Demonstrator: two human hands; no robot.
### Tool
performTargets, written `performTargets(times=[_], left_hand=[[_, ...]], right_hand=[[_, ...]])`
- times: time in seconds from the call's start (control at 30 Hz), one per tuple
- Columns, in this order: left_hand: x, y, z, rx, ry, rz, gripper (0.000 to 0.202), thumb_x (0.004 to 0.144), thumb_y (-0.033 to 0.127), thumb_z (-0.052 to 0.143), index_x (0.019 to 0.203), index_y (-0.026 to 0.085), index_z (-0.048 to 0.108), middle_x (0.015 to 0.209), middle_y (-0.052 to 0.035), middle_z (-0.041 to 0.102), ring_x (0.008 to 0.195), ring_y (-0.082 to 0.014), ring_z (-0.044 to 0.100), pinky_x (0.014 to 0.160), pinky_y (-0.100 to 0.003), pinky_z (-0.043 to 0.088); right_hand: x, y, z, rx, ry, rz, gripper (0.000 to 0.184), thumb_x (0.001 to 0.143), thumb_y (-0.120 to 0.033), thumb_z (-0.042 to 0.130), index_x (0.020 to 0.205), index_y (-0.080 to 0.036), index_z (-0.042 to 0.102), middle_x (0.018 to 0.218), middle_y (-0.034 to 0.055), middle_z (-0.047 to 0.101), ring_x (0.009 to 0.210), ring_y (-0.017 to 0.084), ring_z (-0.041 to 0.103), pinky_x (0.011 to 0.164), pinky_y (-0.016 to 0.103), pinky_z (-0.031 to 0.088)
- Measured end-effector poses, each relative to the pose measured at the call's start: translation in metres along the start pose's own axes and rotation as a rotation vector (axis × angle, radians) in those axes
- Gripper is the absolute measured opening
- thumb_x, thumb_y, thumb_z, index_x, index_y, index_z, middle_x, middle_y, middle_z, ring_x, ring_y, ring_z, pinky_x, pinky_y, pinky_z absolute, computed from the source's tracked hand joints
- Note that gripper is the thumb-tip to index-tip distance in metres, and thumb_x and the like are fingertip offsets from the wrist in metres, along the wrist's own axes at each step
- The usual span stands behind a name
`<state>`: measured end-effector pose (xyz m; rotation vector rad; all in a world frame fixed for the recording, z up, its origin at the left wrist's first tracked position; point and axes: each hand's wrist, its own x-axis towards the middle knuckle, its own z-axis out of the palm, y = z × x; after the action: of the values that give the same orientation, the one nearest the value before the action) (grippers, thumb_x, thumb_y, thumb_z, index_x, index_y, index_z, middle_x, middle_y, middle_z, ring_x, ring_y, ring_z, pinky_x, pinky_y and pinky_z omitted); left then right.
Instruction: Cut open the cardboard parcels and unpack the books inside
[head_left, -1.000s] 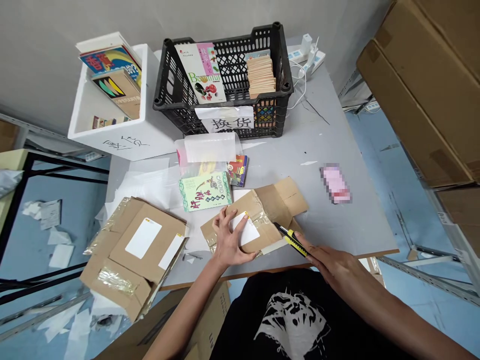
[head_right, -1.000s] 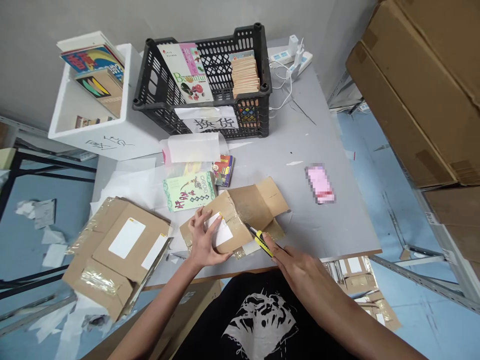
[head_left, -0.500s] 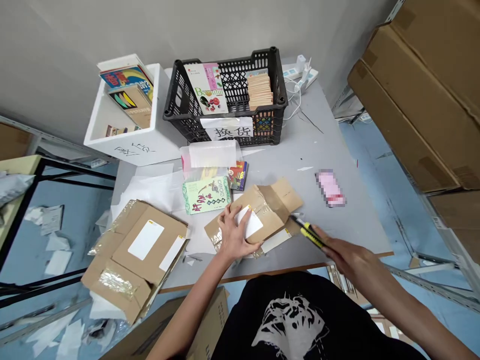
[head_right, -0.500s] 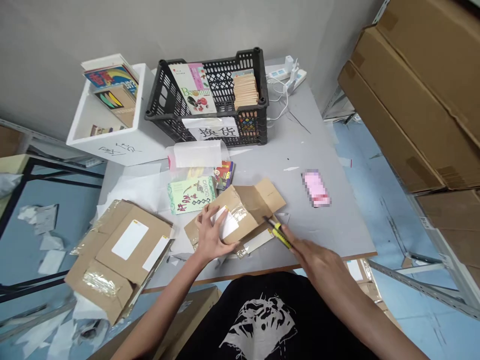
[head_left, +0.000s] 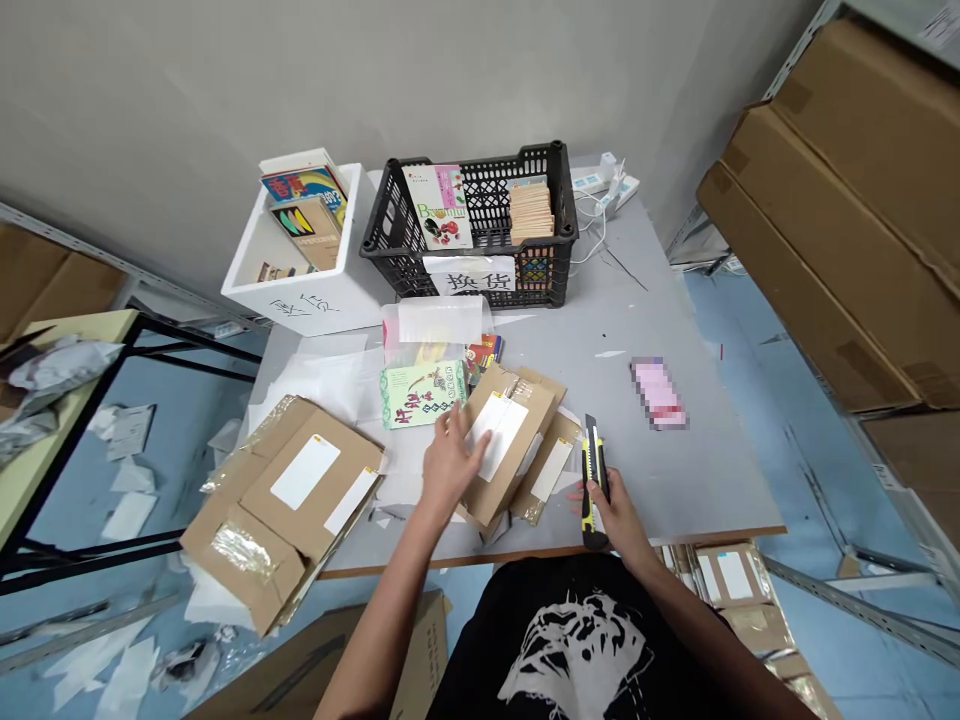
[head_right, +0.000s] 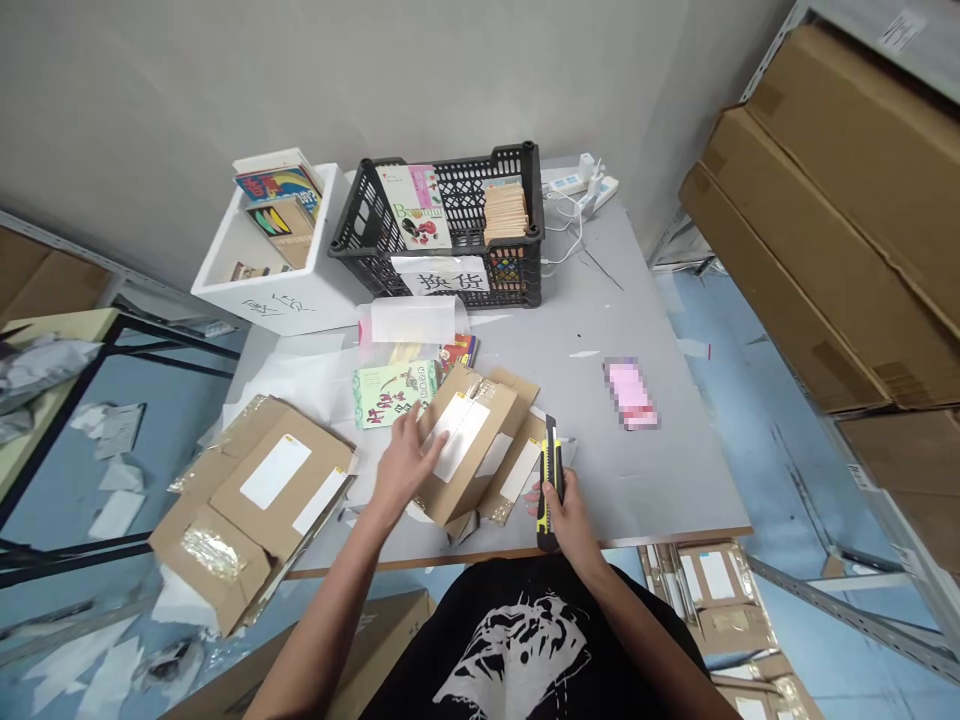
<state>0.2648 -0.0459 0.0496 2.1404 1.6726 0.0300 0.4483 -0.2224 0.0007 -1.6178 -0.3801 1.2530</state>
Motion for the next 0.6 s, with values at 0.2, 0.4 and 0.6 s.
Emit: performTargets(times=[0.2,0.4,0.6], left_hand=[[-0.017,-0.032,-0.012,-0.005,-0.378,-0.054,0.059,0.09,0.055,0.03,0.134,0.019,0.045,0.114,-0.011,0.068,0.103,-0.0292,0.063,0.084,-0.038,0.047],[-0.081,0.003,0.009,-0.144,-0.287,-0.008,0.064,0.091,0.047,0.034,0.144,0.012,0.026,0.125,-0.0179,0.059,0.113,-0.0313,0.058,0.088,-0.042,0.046],[-0.173,0.038,0.025,-0.701,-0.213,-0.151,0.082,0.086,0.054,0.046,0.149,0.018,0.007,0.15,-0.0189,0.027,0.13,-0.0289,0.043,0.096,-0.038,0.047]], right_hand=[[0.004,0.011,0.033,-0.205,-0.07,-0.071,0.041,0.083,-0.059,0.042,0.104,-0.024,0.04,0.099,0.0076,0.065,0.091,0.022,0.065,0.077,0.037,0.052],[-0.001,-0.042,0.013,-0.511,-0.08,-0.174,0.037,0.089,-0.053,0.031,0.108,-0.023,0.039,0.093,0.0064,0.066,0.081,0.022,0.064,0.07,0.034,0.048],[0.002,-0.136,-0.013,-0.929,-0.391,-0.404,0.029,0.094,-0.045,0.029,0.109,-0.025,0.045,0.071,-0.0014,0.061,0.063,0.019,0.058,0.06,0.028,0.04]])
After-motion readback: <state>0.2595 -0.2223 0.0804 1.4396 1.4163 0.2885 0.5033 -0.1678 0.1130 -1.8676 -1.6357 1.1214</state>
